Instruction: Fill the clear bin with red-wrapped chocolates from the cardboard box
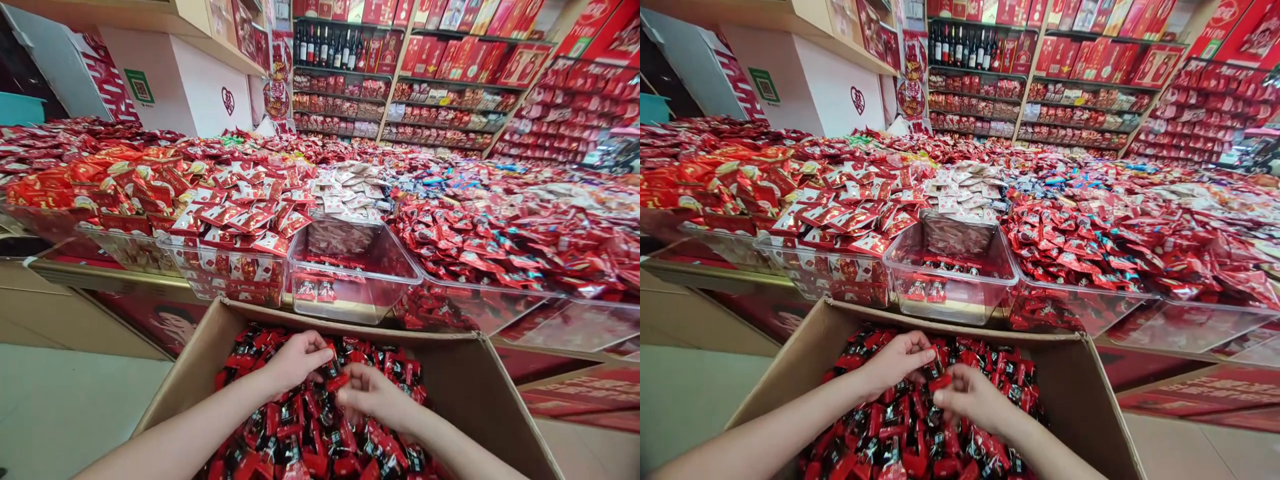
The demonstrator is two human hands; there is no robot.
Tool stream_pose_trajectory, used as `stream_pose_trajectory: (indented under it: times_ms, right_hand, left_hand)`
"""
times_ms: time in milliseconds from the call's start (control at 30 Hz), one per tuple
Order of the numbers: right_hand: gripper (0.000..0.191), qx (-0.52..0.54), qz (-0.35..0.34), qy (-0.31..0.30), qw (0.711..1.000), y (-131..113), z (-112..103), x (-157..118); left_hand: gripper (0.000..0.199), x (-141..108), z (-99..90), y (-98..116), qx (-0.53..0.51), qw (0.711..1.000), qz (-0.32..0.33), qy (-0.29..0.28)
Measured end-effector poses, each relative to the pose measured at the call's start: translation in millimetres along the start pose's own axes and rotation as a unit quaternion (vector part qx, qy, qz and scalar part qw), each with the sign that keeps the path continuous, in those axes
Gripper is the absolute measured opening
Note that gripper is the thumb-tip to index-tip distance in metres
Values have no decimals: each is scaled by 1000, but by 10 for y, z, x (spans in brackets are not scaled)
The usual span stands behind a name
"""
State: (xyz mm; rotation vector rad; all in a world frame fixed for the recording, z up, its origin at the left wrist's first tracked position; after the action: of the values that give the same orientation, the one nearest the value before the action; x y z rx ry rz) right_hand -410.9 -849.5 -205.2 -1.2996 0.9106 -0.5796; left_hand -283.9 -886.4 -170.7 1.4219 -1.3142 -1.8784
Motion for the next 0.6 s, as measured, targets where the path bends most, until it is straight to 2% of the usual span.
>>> stream_pose_trajectory:
  times_ms: [67,133,233,333,400,500,533,567,600]
  right_hand:
    - [31,44,-28,31,998,-138,-3,2]
    - [32,45,-47,51,997,-232,-2,-12]
    - [31,52,-49,53,996,-279,9,-35]
    - [30,-32,-66,68,995,-294,-26,-44]
    - [29,-182,-110,101,972,-344,-77,-56]
    - [23,-396,-194,110,891,-448,-75,-92]
    - [21,-430,-212,102,872,-467,-62,-102]
    - [18,-440,-220,95,865,-476,-56,-108]
    - [14,-427,-218,92,873,-475,-59,-108]
  left_hand:
    - [27,-25,7,7,-29,1000,-5,-9]
    - [26,-39,17,4,-58,998,-11,-18]
    - [26,-54,36,9,-89,996,-16,-26]
    - [27,-75,60,15,-100,994,-20,-34]
    - [30,-85,92,-10,-109,992,-44,-56]
    - [36,-91,142,-74,-135,981,-98,-100]
    - [36,-89,143,-85,-143,979,-106,-103]
    - [34,-85,137,-89,-148,978,-106,-99]
    - [32,-80,124,-85,-149,980,-101,-89]
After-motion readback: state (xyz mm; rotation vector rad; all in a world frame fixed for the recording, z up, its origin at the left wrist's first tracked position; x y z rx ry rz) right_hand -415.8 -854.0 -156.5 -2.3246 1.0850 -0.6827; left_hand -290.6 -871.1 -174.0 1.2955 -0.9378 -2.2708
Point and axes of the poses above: each hand's wrist, its own x-axis towards the middle knuckle, its own z-axis out of the palm, y = z × x, the point moved 5 cm from there along x, towards the middle knuckle, and after that the axes turned 9 degrees about -z, right-handed, at the moved point
